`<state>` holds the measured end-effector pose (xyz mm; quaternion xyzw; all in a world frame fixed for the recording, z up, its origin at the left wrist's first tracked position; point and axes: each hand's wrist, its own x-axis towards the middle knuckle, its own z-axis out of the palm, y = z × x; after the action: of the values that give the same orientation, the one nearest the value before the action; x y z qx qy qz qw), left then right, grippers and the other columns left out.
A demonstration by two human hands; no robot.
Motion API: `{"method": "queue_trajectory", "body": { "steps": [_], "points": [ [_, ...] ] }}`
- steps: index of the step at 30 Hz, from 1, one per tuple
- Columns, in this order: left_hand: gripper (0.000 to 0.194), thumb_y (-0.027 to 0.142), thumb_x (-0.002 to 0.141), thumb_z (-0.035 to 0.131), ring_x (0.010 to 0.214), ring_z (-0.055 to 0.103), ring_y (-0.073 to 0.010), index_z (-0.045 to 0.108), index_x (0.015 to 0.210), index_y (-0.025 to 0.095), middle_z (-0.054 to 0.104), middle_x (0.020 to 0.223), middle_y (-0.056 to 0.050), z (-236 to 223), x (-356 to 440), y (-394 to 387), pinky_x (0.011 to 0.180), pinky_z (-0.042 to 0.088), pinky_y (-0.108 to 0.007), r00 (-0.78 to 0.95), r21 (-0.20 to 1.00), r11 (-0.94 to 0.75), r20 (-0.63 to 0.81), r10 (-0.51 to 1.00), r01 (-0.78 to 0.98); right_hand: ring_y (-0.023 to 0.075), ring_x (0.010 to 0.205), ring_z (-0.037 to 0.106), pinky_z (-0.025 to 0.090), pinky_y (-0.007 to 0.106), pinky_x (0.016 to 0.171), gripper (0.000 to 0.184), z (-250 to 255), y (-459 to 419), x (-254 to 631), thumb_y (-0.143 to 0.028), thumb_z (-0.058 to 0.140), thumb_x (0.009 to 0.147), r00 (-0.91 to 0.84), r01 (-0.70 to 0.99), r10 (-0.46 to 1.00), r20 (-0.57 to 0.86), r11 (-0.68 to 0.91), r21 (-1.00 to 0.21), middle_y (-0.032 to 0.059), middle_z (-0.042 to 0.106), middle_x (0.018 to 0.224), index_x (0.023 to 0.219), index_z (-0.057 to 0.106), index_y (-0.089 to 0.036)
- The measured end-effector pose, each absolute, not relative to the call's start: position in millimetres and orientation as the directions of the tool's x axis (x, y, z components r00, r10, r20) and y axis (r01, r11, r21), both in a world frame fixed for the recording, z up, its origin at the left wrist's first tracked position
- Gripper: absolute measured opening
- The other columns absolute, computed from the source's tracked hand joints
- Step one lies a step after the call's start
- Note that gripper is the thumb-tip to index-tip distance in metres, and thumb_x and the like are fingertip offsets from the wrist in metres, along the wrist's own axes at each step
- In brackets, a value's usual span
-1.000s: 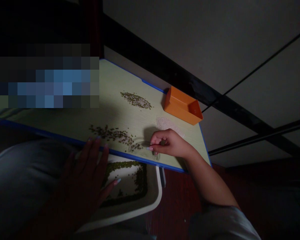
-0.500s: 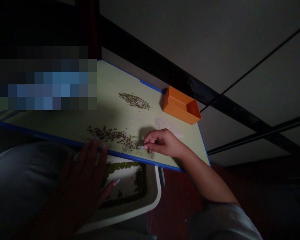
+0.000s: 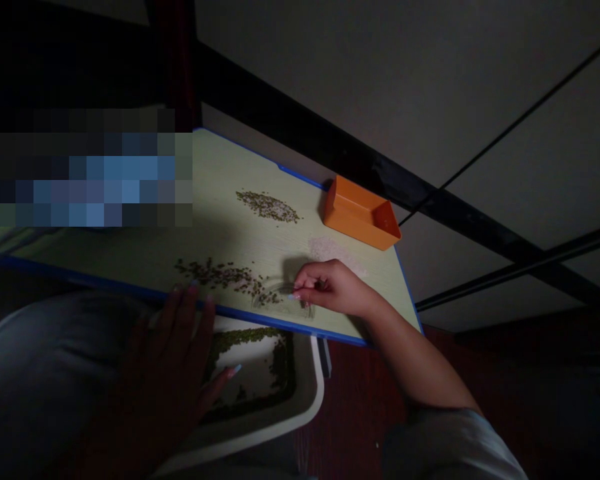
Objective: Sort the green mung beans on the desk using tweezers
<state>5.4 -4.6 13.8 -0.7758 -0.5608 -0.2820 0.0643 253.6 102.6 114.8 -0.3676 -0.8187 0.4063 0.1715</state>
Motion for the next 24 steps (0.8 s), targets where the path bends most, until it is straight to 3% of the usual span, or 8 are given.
{"method": "queue_trajectory", "body": {
  "steps": [6, 14, 24],
  "points": [
    [0.085, 0.065, 0.078, 0.033, 0.146, 0.018, -0.0349, 0.009, 0.145, 0.017, 0.02, 0.157, -0.021, 13.0, 7.1, -4.4, 0.112, 0.026, -0.064, 0.2, 0.231, -0.354, 0.504, 0.84, 0.906, 0.0088, 0.051, 0.051, 0.037, 0.02, 0.051, 0.015, 114.1, 106.3, 256.4, -0.027, 0.064, 0.082, -0.597, 0.525, 0.802, -0.013, 0.379, -0.762, -0.0023, 0.059, 0.057, 0.077, 0.057, -0.015],
    [0.086, 0.065, 0.077, 0.035, 0.146, 0.017, -0.0344, 0.011, 0.145, 0.018, 0.019, 0.157, -0.02, 11.5, 4.3, -4.1, 0.112, 0.025, -0.064, 0.204, 0.227, -0.36, 0.512, 0.835, 0.905, 0.0101, 0.053, 0.053, 0.039, 0.021, 0.052, 0.029, 112.3, 119.8, 270.5, -0.039, 0.072, 0.076, -0.467, 0.504, 0.884, 0.012, 0.278, -0.818, -0.0016, 0.059, 0.058, 0.075, 0.056, -0.015],
    [0.085, 0.065, 0.078, 0.033, 0.146, 0.017, -0.0338, 0.011, 0.145, 0.018, 0.02, 0.157, -0.019, 11.0, 6.3, -4.0, 0.113, 0.023, -0.064, 0.187, 0.248, -0.35, 0.506, 0.842, 0.903, 0.0096, 0.053, 0.053, 0.04, 0.021, 0.053, 0.026, 116.9, 117.9, 271.4, -0.039, 0.069, 0.079, -0.536, 0.479, 0.844, -0.015, 0.289, -0.828, -0.0023, 0.058, 0.058, 0.076, 0.057, -0.016]
  ]
}}
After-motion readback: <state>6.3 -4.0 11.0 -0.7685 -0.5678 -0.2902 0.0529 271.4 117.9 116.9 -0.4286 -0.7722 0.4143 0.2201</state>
